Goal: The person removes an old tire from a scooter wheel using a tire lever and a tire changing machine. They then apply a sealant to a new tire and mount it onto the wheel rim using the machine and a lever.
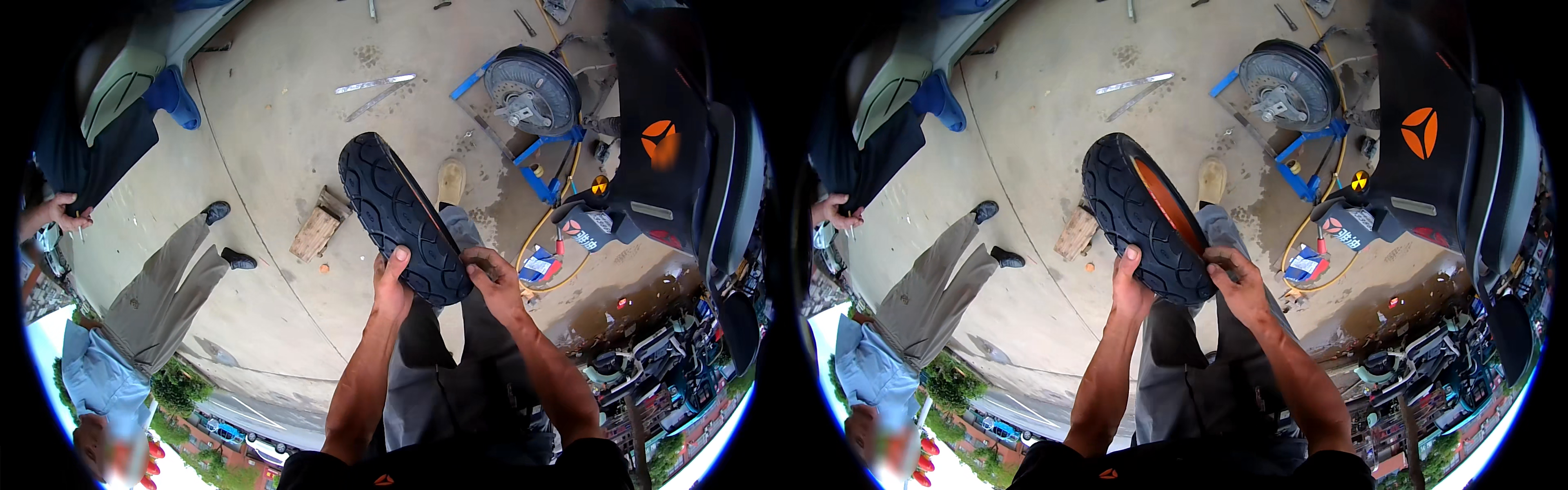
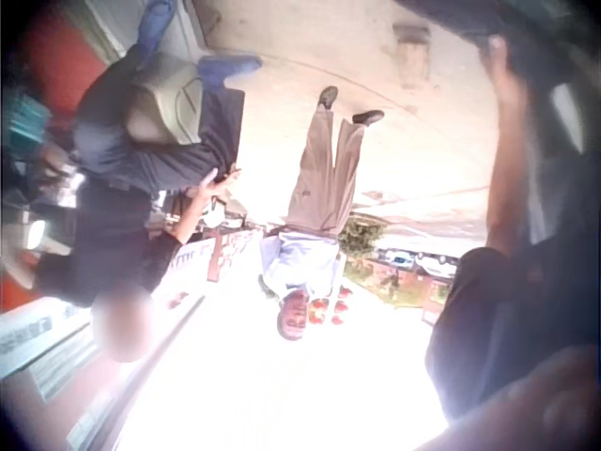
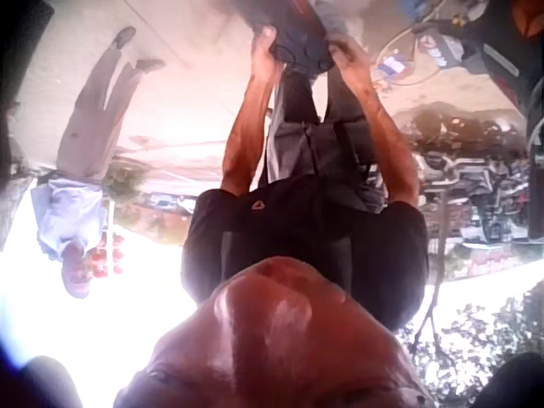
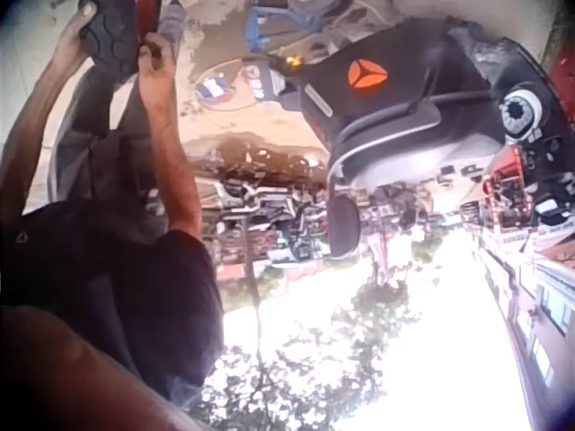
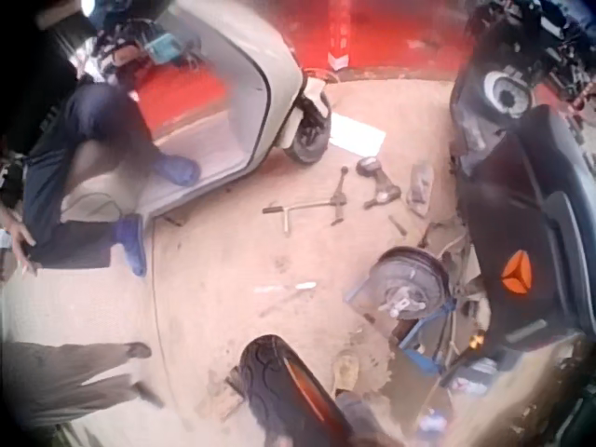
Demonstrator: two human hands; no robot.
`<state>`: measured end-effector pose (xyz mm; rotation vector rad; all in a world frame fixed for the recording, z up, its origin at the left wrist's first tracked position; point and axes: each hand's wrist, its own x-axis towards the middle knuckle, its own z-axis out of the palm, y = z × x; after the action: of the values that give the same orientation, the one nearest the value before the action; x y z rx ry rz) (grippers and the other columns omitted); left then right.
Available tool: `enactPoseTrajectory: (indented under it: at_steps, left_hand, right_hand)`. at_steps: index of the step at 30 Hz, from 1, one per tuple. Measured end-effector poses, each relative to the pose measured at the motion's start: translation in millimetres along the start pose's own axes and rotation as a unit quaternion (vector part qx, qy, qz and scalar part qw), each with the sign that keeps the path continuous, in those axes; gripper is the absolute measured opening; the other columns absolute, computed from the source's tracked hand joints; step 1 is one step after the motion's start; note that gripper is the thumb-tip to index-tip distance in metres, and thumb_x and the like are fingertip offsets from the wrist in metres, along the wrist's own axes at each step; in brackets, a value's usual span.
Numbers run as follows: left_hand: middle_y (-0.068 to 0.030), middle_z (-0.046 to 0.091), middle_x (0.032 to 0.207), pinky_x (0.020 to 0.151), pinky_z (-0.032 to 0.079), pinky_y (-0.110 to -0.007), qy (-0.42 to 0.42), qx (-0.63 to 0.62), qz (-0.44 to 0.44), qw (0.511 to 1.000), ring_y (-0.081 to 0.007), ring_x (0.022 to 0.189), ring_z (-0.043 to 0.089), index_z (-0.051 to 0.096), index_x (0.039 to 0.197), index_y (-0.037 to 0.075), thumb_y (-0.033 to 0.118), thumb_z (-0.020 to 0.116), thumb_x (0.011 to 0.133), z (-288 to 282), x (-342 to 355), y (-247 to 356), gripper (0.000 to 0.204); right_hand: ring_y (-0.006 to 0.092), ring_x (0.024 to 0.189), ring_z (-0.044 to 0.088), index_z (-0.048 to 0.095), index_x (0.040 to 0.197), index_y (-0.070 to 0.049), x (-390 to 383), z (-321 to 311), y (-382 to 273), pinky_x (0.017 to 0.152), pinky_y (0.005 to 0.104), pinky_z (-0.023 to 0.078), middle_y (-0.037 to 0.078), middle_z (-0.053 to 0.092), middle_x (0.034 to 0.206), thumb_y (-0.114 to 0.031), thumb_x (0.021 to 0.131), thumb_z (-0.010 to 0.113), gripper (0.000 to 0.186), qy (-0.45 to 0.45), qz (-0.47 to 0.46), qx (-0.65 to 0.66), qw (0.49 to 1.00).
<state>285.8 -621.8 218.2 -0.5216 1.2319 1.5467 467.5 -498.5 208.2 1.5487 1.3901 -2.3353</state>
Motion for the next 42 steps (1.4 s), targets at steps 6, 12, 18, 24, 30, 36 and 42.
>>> enactPoseTrajectory:
  at_steps: [6, 12, 18, 24, 30, 36, 42]
  left_hand:
    - [-0.0176, 0.065, 0.138, 0.113, 0.051, -0.046, 0.001, 0.045, -0.029, 0.999, -0.0317, 0.127, 0.065, 0.048, 0.149, -0.005, 0.034, 0.082, 0.088, 57, 32, 27, 0.08]
    - [-0.0211, 0.064, 0.138, 0.113, 0.049, -0.042, -0.004, 0.188, -0.046, 0.981, -0.0305, 0.126, 0.064, 0.047, 0.147, -0.013, 0.03, 0.091, 0.081, 97, 59, 50, 0.09]
    - [-0.0245, 0.063, 0.14, 0.115, 0.047, -0.04, -0.117, 0.511, -0.092, 0.847, -0.031, 0.13, 0.062, 0.045, 0.149, -0.016, 0.038, 0.098, 0.074, 101, 104, 84, 0.107]
    - [-0.0279, 0.074, 0.118, 0.102, 0.056, -0.04, -0.285, 0.706, -0.107, 0.639, -0.0333, 0.113, 0.074, 0.057, 0.134, -0.015, 0.044, 0.099, 0.067, 146, 117, 107, 0.098]
    - [-0.031, 0.074, 0.113, 0.097, 0.058, -0.043, -0.426, 0.809, -0.133, 0.383, -0.0429, 0.108, 0.075, 0.056, 0.134, -0.014, 0.051, 0.096, 0.065, 160, 145, 127, 0.104]
    - [-0.0309, 0.067, 0.13, 0.107, 0.051, -0.047, -0.485, 0.807, -0.144, 0.305, -0.0447, 0.124, 0.066, 0.048, 0.151, -0.003, 0.046, 0.094, 0.07, 172, 172, 117, 0.105]
    - [-0.0289, 0.054, 0.146, 0.118, 0.038, -0.052, -0.536, 0.8, 0.169, 0.208, -0.0439, 0.137, 0.052, 0.04, 0.157, -0.005, 0.032, 0.095, 0.07, 133, 157, 78, 0.11]
  right_hand:
    - [0.0143, 0.109, 0.068, 0.07, 0.13, -0.004, 23, -26, -29, 0.098, 0.0294, 0.053, 0.005, 0.073, 0.12, -0.006, 0.102, 0.07, 0.028, 0.016, 0.014, 0.066, 0.998]
    - [0.0156, 0.111, 0.069, 0.07, 0.131, -0.005, 30, -38, -50, 0.099, 0.0321, 0.054, 0.005, 0.072, 0.124, -0.005, 0.101, 0.072, 0.03, 0.039, -0.003, 0.119, 0.992]
    - [0.0151, 0.113, 0.069, 0.069, 0.131, -0.007, 31, -44, -69, 0.099, 0.033, 0.054, 0.004, 0.071, 0.126, -0.007, 0.101, 0.072, 0.03, 0.097, 0.008, 0.183, 0.978]
    - [0.0204, 0.137, 0.057, 0.048, 0.155, -0.002, 35, -14, -70, 0.111, 0.0384, 0.049, 0.01, 0.059, 0.15, -0.027, 0.108, 0.067, 0.057, 0.197, 0.037, 0.405, 0.892]
    - [0.0272, 0.139, 0.056, 0.046, 0.157, -0.007, 73, 70, -39, 0.122, 0.0471, 0.041, 0.011, 0.058, 0.152, -0.056, 0.107, 0.059, 0.071, 0.212, 0.016, 0.737, 0.642]
    - [0.0279, 0.131, 0.062, 0.054, 0.15, -0.009, 100, 118, -13, 0.118, 0.0467, 0.047, 0.01, 0.065, 0.143, -0.06, 0.108, 0.055, 0.067, 0.285, -0.077, 0.814, 0.5]
    - [0.0295, 0.131, 0.062, 0.055, 0.149, -0.01, 107, 94, 6, 0.118, 0.0487, 0.046, 0.01, 0.064, 0.144, -0.068, 0.103, 0.058, 0.074, 0.361, -0.079, 0.809, 0.457]
